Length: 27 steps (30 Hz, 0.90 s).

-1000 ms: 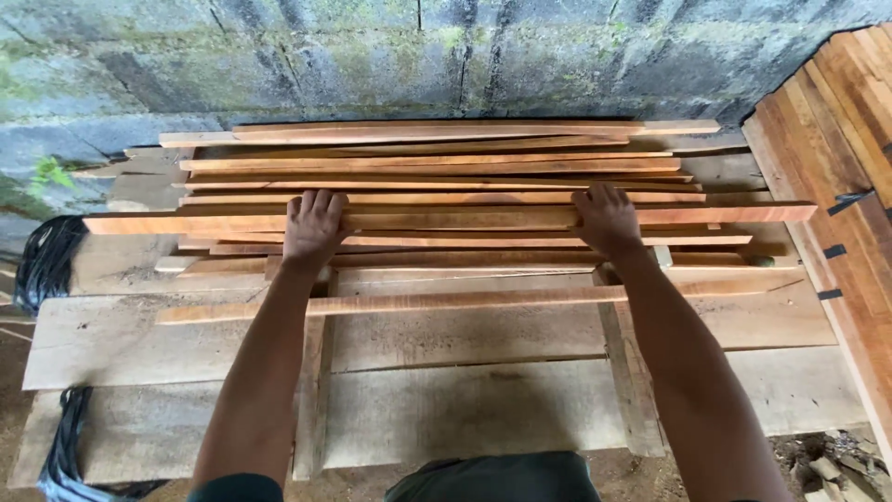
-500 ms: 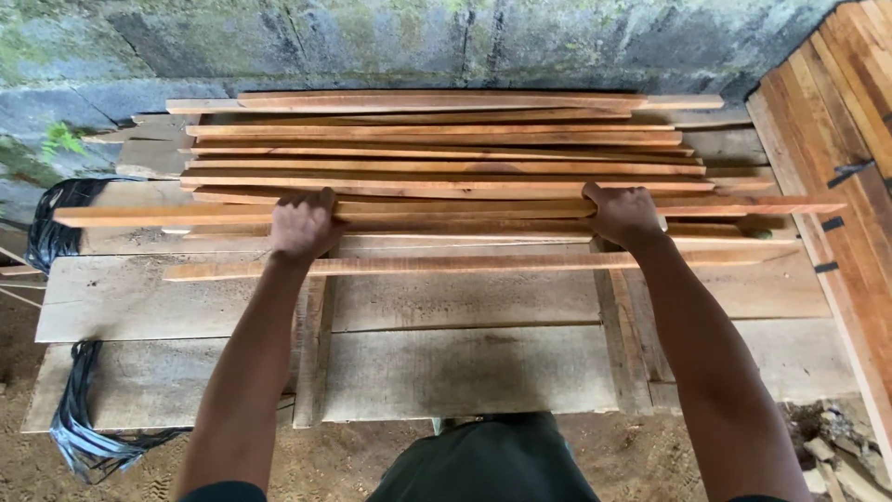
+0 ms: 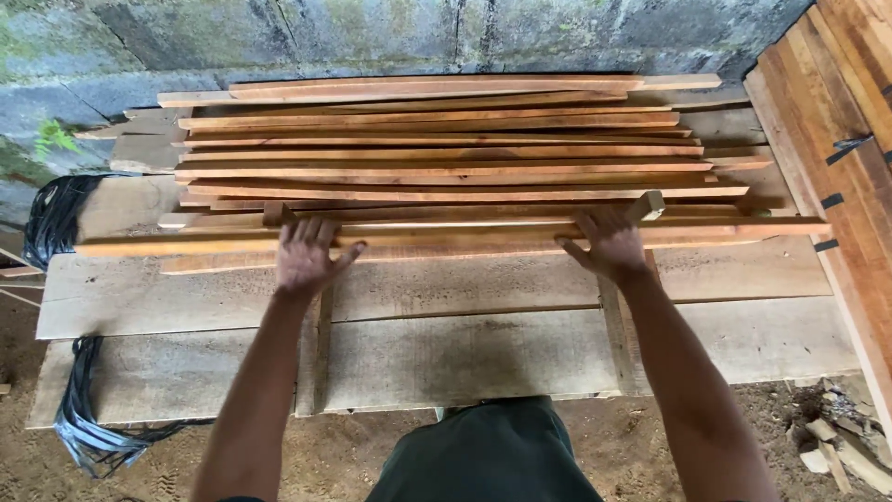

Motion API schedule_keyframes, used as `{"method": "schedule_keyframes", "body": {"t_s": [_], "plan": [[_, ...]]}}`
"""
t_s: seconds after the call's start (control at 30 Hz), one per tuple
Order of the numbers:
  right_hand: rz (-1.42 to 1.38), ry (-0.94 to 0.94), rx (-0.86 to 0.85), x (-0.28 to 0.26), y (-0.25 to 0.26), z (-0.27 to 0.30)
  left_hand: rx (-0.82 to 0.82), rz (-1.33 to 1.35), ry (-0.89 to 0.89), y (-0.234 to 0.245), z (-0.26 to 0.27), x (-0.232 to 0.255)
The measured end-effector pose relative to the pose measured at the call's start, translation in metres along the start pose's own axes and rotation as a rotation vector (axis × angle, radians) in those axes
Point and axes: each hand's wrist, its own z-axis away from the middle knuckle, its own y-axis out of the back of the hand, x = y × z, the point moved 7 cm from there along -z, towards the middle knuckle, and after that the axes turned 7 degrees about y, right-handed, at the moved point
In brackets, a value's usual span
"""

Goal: Bundling long wood planks together using plastic straps.

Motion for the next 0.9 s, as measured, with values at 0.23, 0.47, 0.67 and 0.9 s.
{"method": "schedule_keyframes", "body": {"t_s": [0.23, 0.47, 0.67, 0.9], "plan": [[-0.054, -0.07, -0.038, -0.018, -0.002, 0.003, -0.042, -0.044, 0.021, -0.026, 0.029, 0.005], [-0.026, -0.066, -0.077, -0.01, -0.01, -0.01, -0.106, -0.069, 0.016, -0.031, 0.011, 0.009], [0.03, -0.012, -0.095, -0.011, -0.022, -0.007, -0.101, -0.071, -0.011, -0.046, 0.019, 0.009], [0.031, -0.018, -0.102, -0.009, -0.035, 0.004, -0.106, -0.069, 0.0, -0.046, 0.019, 0.013]]}}
